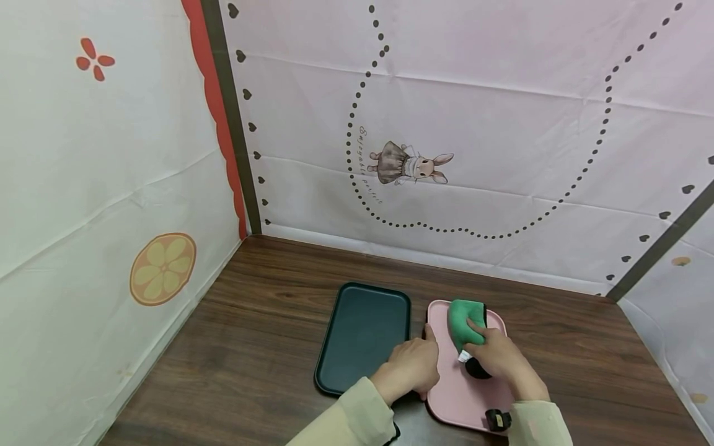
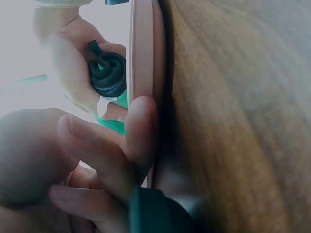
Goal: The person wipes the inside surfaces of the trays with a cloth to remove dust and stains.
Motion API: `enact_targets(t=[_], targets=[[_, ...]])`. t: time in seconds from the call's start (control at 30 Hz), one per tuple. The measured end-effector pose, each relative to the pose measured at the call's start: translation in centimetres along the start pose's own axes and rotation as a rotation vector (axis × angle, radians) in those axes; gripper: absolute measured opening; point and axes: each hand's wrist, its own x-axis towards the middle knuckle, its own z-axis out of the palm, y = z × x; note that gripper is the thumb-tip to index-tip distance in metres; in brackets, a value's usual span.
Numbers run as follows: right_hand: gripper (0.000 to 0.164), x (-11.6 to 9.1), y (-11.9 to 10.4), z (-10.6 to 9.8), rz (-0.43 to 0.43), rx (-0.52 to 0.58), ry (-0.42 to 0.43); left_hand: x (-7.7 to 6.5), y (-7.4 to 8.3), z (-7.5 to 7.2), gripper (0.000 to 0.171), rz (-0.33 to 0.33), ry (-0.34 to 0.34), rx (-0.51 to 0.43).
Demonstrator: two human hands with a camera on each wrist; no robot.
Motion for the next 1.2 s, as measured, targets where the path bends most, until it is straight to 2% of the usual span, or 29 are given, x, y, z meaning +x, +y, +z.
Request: enact_targets(t=[0.73, 1.2], targets=[[0.068, -0.3, 1.7, -1.0, 0.033, -0.039, -0.004, 0.0, 0.1, -0.1, 0.088, -0.013, -0.002, 0.022], [0.067, -0.6, 2.3, -1.4, 0.060, -0.038, -0.003, -0.1, 0.2, 0.0, 0.086, -0.016, -0.012, -0.003]])
